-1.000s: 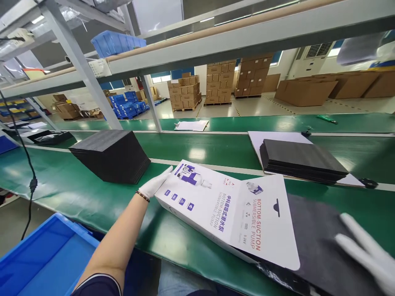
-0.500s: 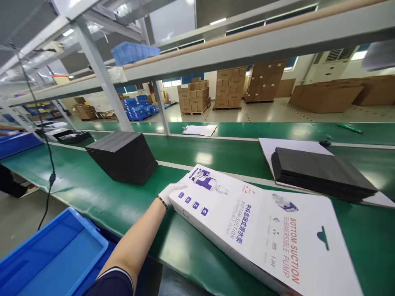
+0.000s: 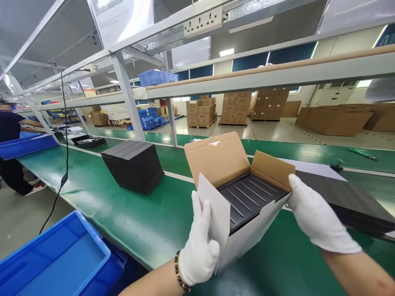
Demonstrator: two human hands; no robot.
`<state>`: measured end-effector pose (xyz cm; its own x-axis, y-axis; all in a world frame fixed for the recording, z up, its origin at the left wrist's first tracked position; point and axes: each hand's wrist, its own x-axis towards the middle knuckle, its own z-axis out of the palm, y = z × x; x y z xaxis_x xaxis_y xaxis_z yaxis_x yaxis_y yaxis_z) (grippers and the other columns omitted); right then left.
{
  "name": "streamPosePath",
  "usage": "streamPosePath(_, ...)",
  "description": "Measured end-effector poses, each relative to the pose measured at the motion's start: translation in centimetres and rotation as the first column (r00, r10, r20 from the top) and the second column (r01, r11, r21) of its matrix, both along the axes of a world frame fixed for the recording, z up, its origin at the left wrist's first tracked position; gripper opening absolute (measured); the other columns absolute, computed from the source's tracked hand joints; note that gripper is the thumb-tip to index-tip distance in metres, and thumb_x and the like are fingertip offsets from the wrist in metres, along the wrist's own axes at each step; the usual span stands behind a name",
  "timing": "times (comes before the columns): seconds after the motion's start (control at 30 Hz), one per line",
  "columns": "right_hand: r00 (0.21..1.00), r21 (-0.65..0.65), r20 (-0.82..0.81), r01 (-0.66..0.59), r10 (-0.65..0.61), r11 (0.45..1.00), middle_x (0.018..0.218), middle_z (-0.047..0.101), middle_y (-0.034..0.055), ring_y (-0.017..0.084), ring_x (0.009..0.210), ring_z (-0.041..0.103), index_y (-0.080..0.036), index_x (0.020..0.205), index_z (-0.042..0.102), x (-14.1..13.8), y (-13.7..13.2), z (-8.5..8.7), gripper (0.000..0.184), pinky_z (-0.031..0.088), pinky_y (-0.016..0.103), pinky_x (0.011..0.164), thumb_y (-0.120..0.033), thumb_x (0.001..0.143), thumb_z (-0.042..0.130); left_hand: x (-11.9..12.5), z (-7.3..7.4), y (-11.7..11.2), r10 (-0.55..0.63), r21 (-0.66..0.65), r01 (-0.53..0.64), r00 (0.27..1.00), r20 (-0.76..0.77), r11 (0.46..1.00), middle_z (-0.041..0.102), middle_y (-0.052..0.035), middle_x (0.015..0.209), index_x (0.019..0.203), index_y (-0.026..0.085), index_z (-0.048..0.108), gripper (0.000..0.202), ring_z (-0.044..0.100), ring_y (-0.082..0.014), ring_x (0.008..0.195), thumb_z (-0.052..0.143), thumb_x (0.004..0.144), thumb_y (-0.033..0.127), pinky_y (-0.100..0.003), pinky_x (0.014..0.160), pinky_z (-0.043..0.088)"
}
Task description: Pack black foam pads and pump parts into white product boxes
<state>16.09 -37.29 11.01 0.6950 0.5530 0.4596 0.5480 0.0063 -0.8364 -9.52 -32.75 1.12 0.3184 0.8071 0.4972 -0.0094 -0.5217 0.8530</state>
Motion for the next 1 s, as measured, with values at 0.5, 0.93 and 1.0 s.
streamPosePath(0.5, 0.917, 0.272, -0.077, -0.359, 0.392, 0.893, 0.121, 0.067, 0.0076, 0.031, 0.132, 0.046, -0.028, 0.092, 0.068, 1.1, -2.1, -2.3, 0.036, 0.039, 0.049, 0.109, -0.054, 0.069, 0.075, 4.4, 7.6, 7.7, -0.204, 0.122, 0.188, 0.969, 0.139, 0.975, 0.064, -0.0106, 0.119, 0.09, 0.02, 0.069, 0.033, 0.057, -0.0283, 0.119, 0.071, 0.075, 0.05, -0.044, 0.108, 0.042)
streamPosePath(0.93, 0.973, 0.139, 0.002, -0.23, 0.232, 0.963, 0.127, 0.063, 0.0094, 0.034, 0.121, 0.056, -0.029, 0.109, 0.068, -0.1, -2.9, -1.3, 0.058, 0.04, 0.052, 0.106, -0.069, 0.067, 0.066, 4.7, 8.6, 5.5, -0.011, -0.052, 0.014, 0.998, 0.054, 0.999, 0.062, -0.0142, 0.127, 0.112, 0.017, 0.059, 0.043, 0.057, -0.028, 0.122, 0.072, 0.077, 0.037, -0.043, 0.106, 0.043)
streamPosePath(1.0, 0.974, 0.113, 0.048, -0.226, 0.222, 0.967, 0.122, 0.066, 0.0076, 0.034, 0.123, 0.055, -0.03, 0.097, 0.073, -0.8, -3.5, -1.4, 0.047, 0.037, 0.054, 0.107, -0.066, 0.067, 0.068, 4.4, 8.0, 5.5, -0.018, -0.059, 0.024, 0.995, 0.096, 0.998, 0.064, -0.014, 0.123, 0.108, 0.018, 0.057, 0.045, 0.06, -0.027, 0.117, 0.077, 0.071, 0.033, -0.042, 0.101, 0.047)
